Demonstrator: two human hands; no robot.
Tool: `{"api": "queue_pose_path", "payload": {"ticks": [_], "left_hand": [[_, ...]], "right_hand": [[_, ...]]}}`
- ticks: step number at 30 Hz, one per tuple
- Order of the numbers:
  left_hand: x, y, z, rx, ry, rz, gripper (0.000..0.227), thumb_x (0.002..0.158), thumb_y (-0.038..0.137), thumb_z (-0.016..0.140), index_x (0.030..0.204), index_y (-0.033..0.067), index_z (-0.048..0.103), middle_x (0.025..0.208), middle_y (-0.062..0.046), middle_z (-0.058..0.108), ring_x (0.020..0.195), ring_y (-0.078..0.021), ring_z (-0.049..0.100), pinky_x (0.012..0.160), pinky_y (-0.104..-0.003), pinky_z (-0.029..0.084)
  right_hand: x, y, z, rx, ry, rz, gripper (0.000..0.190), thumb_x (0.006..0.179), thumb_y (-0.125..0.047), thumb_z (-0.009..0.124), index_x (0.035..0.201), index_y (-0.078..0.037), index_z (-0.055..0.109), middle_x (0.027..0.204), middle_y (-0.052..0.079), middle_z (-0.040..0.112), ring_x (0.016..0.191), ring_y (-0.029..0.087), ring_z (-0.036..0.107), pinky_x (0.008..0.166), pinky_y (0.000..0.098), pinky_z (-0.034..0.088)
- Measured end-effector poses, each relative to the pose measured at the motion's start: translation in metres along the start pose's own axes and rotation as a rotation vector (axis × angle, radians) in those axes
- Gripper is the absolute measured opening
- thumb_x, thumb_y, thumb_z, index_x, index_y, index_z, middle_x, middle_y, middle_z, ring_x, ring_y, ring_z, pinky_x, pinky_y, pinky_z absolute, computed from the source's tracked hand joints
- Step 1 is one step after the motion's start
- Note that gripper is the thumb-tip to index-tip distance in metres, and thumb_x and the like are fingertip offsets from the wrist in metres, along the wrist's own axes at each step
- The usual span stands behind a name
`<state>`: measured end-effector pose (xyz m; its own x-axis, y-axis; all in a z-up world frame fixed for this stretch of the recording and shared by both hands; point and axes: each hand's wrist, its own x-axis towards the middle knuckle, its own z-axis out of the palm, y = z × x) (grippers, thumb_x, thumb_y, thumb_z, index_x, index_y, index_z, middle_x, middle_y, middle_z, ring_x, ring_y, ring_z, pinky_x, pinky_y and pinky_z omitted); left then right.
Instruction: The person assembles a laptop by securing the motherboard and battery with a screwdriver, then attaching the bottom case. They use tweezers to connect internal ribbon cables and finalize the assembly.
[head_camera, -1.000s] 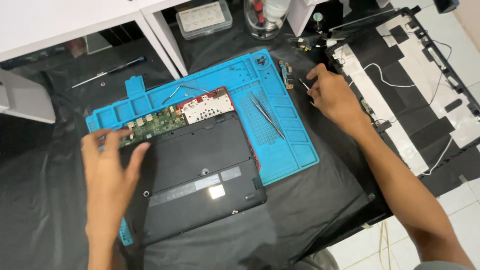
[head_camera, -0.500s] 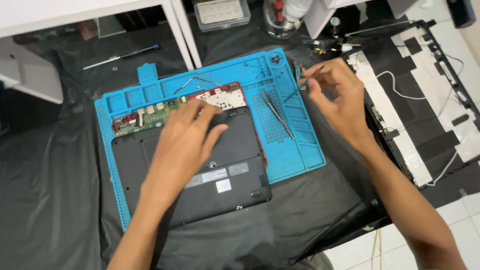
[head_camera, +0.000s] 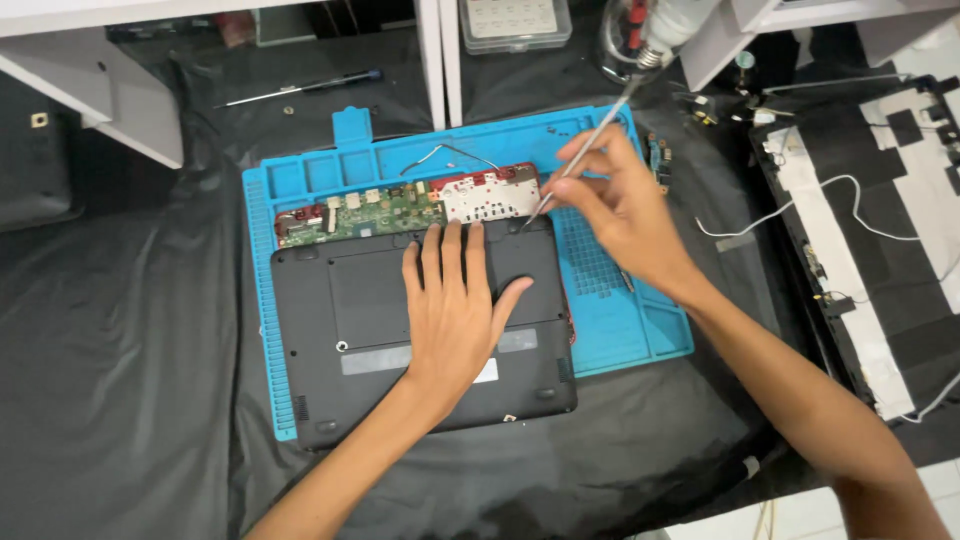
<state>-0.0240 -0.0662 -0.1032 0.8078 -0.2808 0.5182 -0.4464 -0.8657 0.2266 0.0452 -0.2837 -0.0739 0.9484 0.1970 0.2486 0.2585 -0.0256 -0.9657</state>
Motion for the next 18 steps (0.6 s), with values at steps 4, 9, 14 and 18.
{"api": "queue_pose_path", "payload": {"ticks": [4,9,14,18], "left_hand": [[-0.001,-0.003,0.002,0.051,0.001,-0.038,0.074,0.094,0.054,0.068,0.133,-0.0085,0.057,0.135,-0.026,0.055,0.128,-0.0425,0.051,0.109,-0.061,0.038],[-0.002,-0.004,0.005,0.048,0.008,-0.054,0.074,0.095,0.054,0.067,0.132,-0.0086,0.058,0.135,-0.026,0.056,0.129,-0.0434,0.051,0.109,-0.061,0.038],[-0.002,-0.004,0.006,0.046,0.004,-0.022,0.075,0.097,0.053,0.066,0.132,-0.0117,0.058,0.134,-0.028,0.056,0.127,-0.0447,0.053,0.11,-0.058,0.04],[-0.004,-0.002,0.006,0.046,0.02,-0.016,0.074,0.098,0.052,0.066,0.133,-0.013,0.057,0.134,-0.029,0.056,0.128,-0.0457,0.053,0.114,-0.055,0.04]], "right_hand": [[0.012,0.001,0.024,-0.032,-0.116,0.029,0.019,0.107,-0.003,0.06,0.122,-0.002,0.049,0.105,0.009,0.07,0.102,0.017,0.072,0.091,0.031,0.059],[0.025,-0.002,0.034,-0.144,-0.206,-0.021,0.017,0.107,-0.003,0.06,0.12,-0.001,0.05,0.105,0.009,0.069,0.101,0.015,0.071,0.091,0.0298,0.058],[0.045,0.018,0.028,0.019,-0.228,0.303,0.018,0.103,-0.007,0.063,0.117,-0.003,0.053,0.092,0.009,0.067,0.084,0.014,0.07,0.078,0.0306,0.06],[0.053,0.031,0.02,0.039,-0.239,0.423,0.018,0.099,-0.008,0.064,0.115,-0.003,0.057,0.093,0.009,0.071,0.083,0.016,0.071,0.075,0.0295,0.056]]}}
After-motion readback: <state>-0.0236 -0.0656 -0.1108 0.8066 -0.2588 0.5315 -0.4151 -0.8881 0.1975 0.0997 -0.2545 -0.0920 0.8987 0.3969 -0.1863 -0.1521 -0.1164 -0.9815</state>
